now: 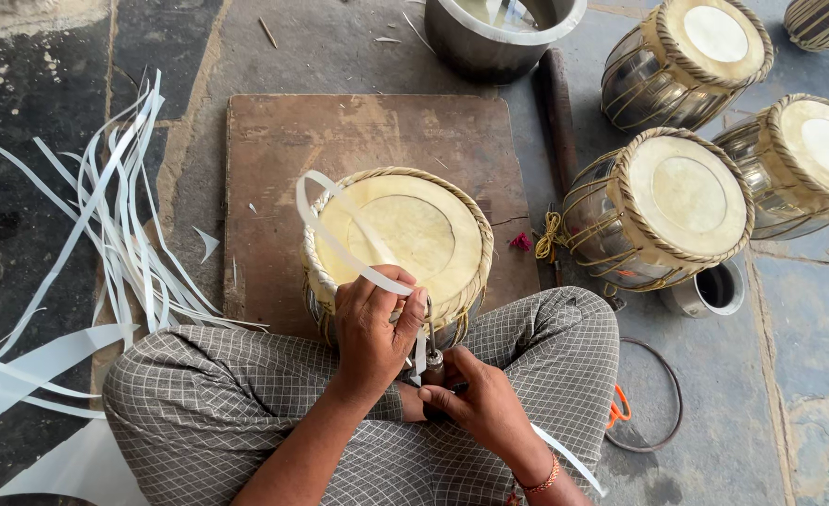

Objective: The person weaves a white strap through the rim of a drum by hand, using a pointed metal tool to lift the braided leather and a mallet to tap the tool into place. They pull the strap through the gaps around the drum while sitting cross-legged on the floor.

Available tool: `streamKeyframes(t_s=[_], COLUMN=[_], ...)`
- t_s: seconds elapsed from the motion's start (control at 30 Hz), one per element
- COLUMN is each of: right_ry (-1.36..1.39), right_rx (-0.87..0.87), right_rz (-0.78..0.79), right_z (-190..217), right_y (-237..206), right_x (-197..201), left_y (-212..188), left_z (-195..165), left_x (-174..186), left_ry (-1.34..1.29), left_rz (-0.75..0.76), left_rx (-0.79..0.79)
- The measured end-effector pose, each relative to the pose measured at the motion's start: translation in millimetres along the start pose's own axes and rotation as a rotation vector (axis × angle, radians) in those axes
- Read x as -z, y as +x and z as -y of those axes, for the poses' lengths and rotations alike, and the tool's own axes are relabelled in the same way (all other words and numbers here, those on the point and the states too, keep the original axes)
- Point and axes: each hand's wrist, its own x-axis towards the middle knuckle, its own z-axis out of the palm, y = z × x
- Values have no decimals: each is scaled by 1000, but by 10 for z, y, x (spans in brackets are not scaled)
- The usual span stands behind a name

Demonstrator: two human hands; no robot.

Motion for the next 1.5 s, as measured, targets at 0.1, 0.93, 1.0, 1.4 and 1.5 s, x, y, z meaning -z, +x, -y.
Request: streamKeyframes(t_s=[0.1, 0.93, 1.0, 1.4, 1.5], right_ry=[-21, 183, -283, -6, -179], right_rx=[-2, 257, 313, 353, 251], right_rz=[-9, -183, -303, 90, -229], right_z=[-12, 124, 38, -757, -79], right_y=[9, 68, -44, -678, -364], right_x=[-46, 30, 59, 230, 402], left_y=[-18, 427, 548, 86, 4], left_z=[16, 293, 348, 61, -51], left_x=[-4, -91, -117, 67, 14], left_ry=[-20, 179, 175, 113, 75], left_rz=[4, 123, 112, 180, 207], left_rx=[25, -112, -81, -139, -134])
